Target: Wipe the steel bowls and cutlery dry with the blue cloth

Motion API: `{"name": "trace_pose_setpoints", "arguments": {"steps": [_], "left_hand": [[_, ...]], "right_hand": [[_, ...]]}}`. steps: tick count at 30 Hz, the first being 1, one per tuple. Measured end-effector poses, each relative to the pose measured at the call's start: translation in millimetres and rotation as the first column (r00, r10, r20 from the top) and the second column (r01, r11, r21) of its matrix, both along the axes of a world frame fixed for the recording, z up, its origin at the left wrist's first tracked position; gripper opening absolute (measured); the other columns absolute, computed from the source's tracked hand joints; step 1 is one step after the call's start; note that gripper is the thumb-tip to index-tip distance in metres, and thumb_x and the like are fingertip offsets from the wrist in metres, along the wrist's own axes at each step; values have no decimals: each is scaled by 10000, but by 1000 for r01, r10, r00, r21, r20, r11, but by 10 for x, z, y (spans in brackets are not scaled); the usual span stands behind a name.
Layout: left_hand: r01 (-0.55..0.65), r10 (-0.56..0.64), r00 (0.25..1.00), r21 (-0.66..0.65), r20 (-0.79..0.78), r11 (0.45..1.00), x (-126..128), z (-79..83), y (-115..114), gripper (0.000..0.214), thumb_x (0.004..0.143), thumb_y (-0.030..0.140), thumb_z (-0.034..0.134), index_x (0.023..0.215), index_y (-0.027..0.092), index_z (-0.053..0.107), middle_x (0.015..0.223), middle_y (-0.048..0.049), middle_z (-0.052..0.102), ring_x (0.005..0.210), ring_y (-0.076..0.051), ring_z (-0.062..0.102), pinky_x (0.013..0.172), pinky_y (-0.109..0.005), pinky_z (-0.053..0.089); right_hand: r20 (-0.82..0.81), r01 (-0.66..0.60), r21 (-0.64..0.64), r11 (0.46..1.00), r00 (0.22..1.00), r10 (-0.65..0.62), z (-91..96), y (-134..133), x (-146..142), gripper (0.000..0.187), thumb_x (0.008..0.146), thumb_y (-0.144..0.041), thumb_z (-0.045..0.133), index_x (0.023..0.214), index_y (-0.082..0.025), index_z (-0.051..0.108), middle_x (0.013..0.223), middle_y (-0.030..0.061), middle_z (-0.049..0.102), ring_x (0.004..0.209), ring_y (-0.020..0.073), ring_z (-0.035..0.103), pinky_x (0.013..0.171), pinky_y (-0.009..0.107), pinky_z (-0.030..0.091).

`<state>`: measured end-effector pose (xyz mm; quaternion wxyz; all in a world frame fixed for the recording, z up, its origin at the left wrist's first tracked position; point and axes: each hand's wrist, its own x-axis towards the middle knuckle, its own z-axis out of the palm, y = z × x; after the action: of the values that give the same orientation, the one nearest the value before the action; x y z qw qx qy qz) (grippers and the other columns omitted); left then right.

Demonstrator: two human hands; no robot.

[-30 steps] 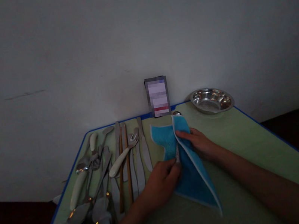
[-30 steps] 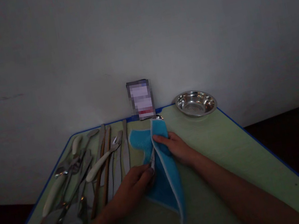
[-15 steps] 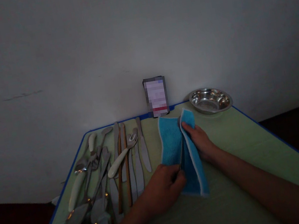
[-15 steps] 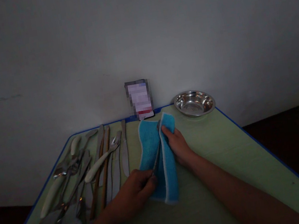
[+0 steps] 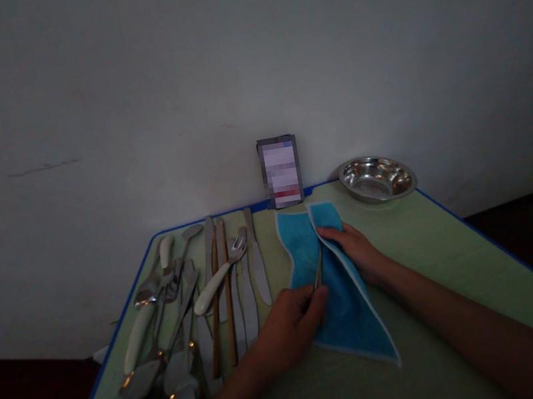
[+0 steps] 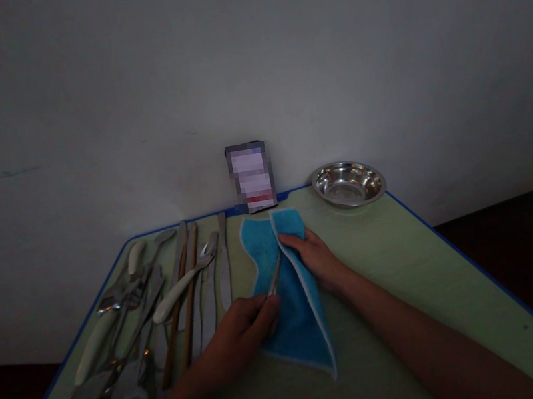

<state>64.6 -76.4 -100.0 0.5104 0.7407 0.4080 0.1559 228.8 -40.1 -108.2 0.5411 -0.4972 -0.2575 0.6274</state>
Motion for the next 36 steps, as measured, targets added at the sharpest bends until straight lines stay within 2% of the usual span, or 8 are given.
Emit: {"name": "trace_pose_setpoints", "arguments": {"steps": [3, 9, 11, 14, 19, 26, 36], "left_hand": [[69, -69, 997, 11, -25, 998, -5, 18, 11, 392, 893, 423, 316, 592, 182, 384, 526, 59, 324, 473, -79, 317, 469, -223, 248], [138, -135, 989, 50, -56, 989, 4, 115, 29, 385, 898, 364, 297, 619, 166, 475, 580, 33, 438, 552, -104, 422, 552, -233, 323], [118, -116, 992, 47, -44, 992, -3, 127, 24, 385, 898, 368, 299, 630, 167, 489, 595, 31, 456, 570, -107, 436, 576, -235, 337], [84, -84, 996, 2, -33, 996, -17, 113, 16, 414, 905, 401, 275, 606, 175, 451, 563, 43, 403, 536, -99, 408, 546, -229, 320], [111, -110, 992, 21, -57, 994, -24, 78, 13, 435, 911, 419, 258, 574, 179, 394, 537, 47, 369, 509, -92, 374, 524, -237, 285], [131, -131, 991, -3, -21, 991, -14, 94, 3, 427, 915, 400, 263, 568, 179, 378, 525, 51, 365, 486, -82, 360, 511, -235, 281], [82, -81, 997, -62, 14, 995, -20, 48, 12, 414, 891, 439, 303, 578, 181, 389, 537, 55, 343, 494, -87, 339, 490, -231, 271]], "right_hand": [[-34, 58, -1, 998, 998, -59, -20, 18, -28, 214, 672, -377, 676, 768, -195, 615, 612, -30, 648, 541, 123, 581, 579, 261, 496], [-50, 98, -2, 995, 994, -98, -56, 34, -37, 338, 689, -515, 623, 768, -187, 626, 614, -1, 650, 560, 149, 591, 611, 297, 494], [-52, 66, 21, 998, 997, -65, -70, 32, -26, 331, 667, -507, 649, 743, -185, 625, 586, -12, 634, 538, 140, 578, 593, 291, 490], [-49, 34, 54, 998, 998, -32, -79, 24, -4, 264, 624, -409, 716, 738, -190, 622, 589, -38, 630, 523, 115, 561, 582, 266, 483], [-66, 45, 71, 996, 997, -40, -67, 23, 18, 326, 580, -282, 758, 869, -218, 621, 745, -40, 685, 644, 126, 613, 673, 283, 501], [-100, 66, 77, 995, 993, -58, -79, 42, -1, 251, 599, -343, 750, 774, -213, 627, 667, -48, 666, 587, 109, 592, 624, 265, 494], [-95, 130, 73, 989, 988, -123, -89, 62, -10, 293, 604, -414, 731, 773, -197, 631, 636, -44, 654, 575, 118, 581, 621, 265, 483]]}}
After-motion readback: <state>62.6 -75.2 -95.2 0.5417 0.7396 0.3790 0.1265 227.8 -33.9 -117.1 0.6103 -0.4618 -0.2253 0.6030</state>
